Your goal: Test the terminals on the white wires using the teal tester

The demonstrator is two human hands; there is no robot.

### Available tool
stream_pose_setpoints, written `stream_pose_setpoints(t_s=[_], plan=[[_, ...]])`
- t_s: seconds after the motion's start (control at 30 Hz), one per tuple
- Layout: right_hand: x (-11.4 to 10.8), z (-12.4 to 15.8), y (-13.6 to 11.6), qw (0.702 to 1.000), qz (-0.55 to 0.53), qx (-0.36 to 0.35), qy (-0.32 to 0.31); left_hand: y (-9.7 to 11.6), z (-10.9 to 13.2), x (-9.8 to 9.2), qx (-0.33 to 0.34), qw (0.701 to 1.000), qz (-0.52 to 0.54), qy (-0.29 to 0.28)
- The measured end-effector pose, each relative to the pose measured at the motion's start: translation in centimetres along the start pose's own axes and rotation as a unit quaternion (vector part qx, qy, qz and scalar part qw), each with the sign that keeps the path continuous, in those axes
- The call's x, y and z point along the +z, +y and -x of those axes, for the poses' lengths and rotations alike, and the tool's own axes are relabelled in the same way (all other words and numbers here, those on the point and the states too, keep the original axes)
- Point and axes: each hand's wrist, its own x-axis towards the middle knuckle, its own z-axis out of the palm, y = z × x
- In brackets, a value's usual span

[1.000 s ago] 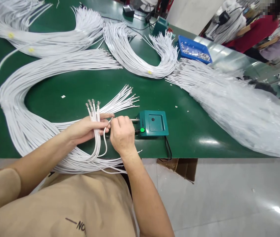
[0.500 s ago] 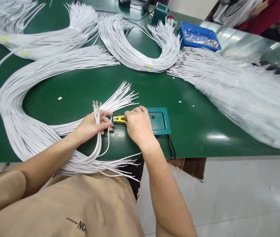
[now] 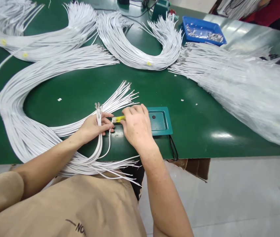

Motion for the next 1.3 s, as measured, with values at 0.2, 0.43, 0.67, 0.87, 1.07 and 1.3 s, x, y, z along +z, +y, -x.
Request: stream_pose_setpoints(t_s=[0.2, 0.43, 0.67, 0.87, 1.07, 1.3], plan=[[0.9, 2.4, -3.9, 0.999, -0.046, 0.002, 0.025, 0.4, 0.3, -0.6, 0.007, 1.000, 0.012, 0.010], [4.1, 5.5, -7.8, 0.997, 0.002, -0.066, -0.040, -0.1, 0.9, -1.8, 0.044, 0.998, 0.036, -0.016], [3.4, 7.0, -9.2, 0.994, 0.030, -0.017, -0.104, 0.2, 2.1, -1.9, 0.045, 0.995, 0.075, -0.036], [1.2, 6.8, -7.7, 0.979, -0.024, 0.042, -0.199, 0.4, 2.9, -2.5, 0.077, 0.997, -0.021, -0.001], [-0.6, 2.1, -5.7, 0.938, -0.282, 0.198, 0.036, 1.1, 4.1, -1.8, 0.095, 0.993, -0.070, -0.019], [1.6, 0.9, -5.8, 0.837, -0.499, 0.210, 0.081, 1.6, 4.9, -1.1, 0.116, 0.992, -0.035, -0.029]])
